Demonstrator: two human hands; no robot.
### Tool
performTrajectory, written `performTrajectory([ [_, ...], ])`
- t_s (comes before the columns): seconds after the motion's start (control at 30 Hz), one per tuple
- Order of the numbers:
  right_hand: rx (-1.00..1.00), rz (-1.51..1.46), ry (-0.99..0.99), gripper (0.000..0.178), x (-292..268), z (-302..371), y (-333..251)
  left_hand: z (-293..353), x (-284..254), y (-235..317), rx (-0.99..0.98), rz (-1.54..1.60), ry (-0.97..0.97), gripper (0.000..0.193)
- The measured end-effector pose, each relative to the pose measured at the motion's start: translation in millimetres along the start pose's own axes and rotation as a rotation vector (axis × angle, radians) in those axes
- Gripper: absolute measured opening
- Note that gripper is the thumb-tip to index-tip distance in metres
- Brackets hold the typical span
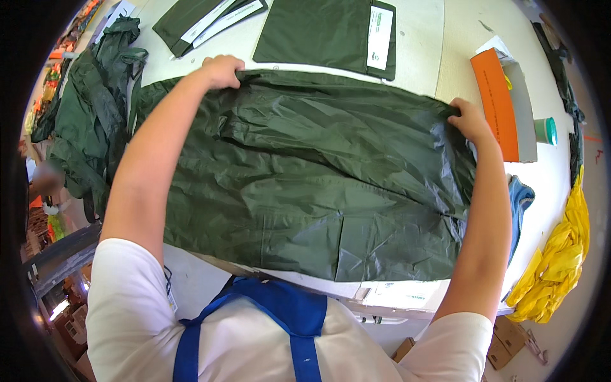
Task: The person retrieves a dark green jacket from a white basket, places it on a table, and folds it by hand. They smooth the fabric, fold the sleeves inward, and fold the body into a compact rectangle.
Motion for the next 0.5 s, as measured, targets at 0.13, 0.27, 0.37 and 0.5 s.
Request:
performTrajectory([
  [0.13,-0.073,-0.063,0.312,0.018,-60.4,99.7,-40.7,117.3,-40.1,19.8,0.229,0.076,0.502,0.026],
  [0.27,-0.226,-0.017,0.45,0.016,-49.3,275.1,-25.8,282.3,11.1,93.4,0.633,-0.112,0.897,0.016],
  [0.37,-0.291,0.098,0.355,0.012,11.4,345.9,-36.7,329.9,79.7,141.9,0.553,-0.012,0.739,0.02],
  [0.5,-0.199,0.177,0.263,0.009,70.6,365.1,-29.0,338.2,151.1,165.5,0.357,0.332,0.045,0.034],
])
Point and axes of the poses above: each hand's wrist, its own z-axis away from the middle knuckle, its own x-axis out of the palm, y = z × x, the point moved 8 cm from there along -z, towards the middle knuckle, and after that the axes turned 13 degrees about x, right-handed, at the moved point
